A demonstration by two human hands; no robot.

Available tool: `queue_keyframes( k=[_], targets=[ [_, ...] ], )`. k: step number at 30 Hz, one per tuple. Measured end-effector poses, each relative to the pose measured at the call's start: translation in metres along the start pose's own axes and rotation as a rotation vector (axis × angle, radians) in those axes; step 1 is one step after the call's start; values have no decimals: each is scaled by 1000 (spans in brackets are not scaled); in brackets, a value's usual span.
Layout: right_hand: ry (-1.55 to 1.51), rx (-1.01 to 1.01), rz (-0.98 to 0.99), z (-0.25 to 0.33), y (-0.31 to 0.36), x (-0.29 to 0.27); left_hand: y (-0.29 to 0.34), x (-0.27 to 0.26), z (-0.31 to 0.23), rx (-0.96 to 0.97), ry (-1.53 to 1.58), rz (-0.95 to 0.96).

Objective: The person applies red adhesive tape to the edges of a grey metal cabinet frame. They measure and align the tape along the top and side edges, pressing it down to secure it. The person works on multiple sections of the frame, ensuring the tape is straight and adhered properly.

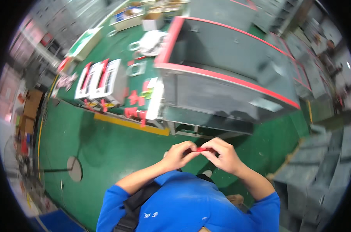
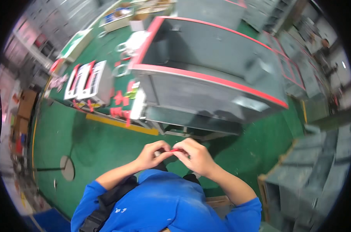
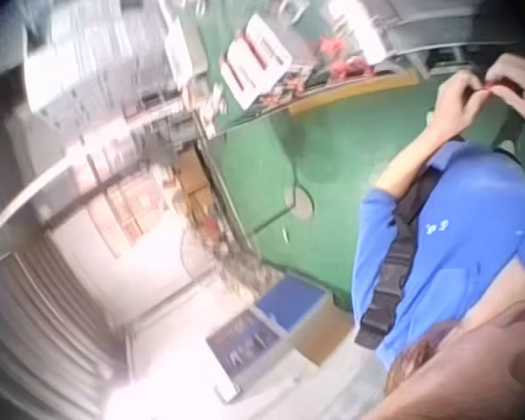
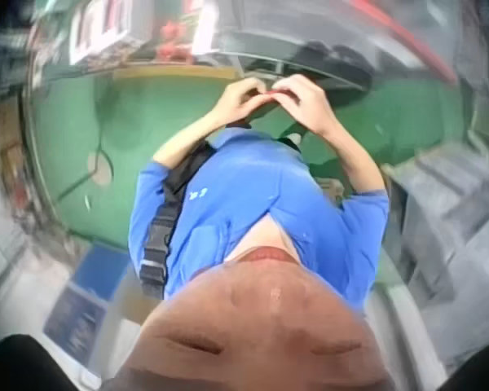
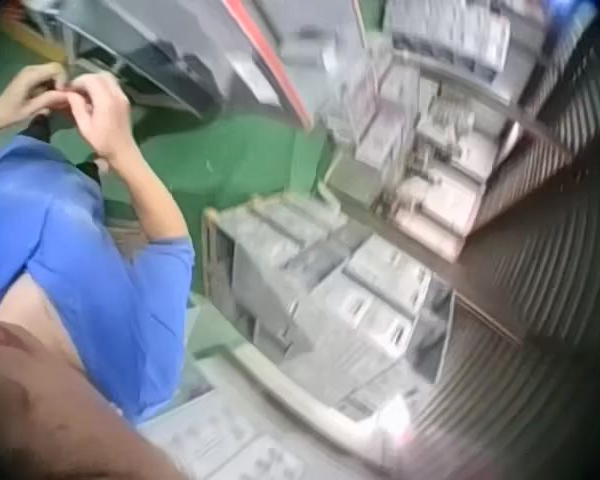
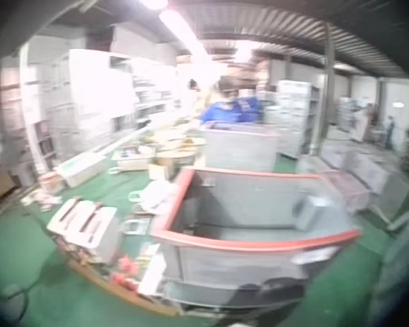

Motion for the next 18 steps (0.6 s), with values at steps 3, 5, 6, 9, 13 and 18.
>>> queue_keyframes(
  k=[3,5,6,9,13,18],
  targets=[
    [-24,-25,-153,-8,65,-61,-16,77,-27,75,6,63],
    [65,-18,-267,-16,112,-106,-27,131,-28,-101,284,92],
    [93,26,-308,-16,132,-134,-28,155,-27,-181,347,129],
    [178,12,-486,-16,183,-212,-28,216,-44,-135,231,368],
    [-307,139,-718,-59,228,-286,-43,237,-47,-211,216,296],
    [-321,37,-844,-95,221,-375,-77,220,-50,-227,82,103]
  ],
)
Point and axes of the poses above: each hand's wrist, its own y-axis away from the middle knuckle, its own x-axis out of the palm, z = x × y, the point moved 9 cm from there along -y, towards the middle knuckle, and after that the axes turned 3 degrees about -x, right-handed, at the moved point
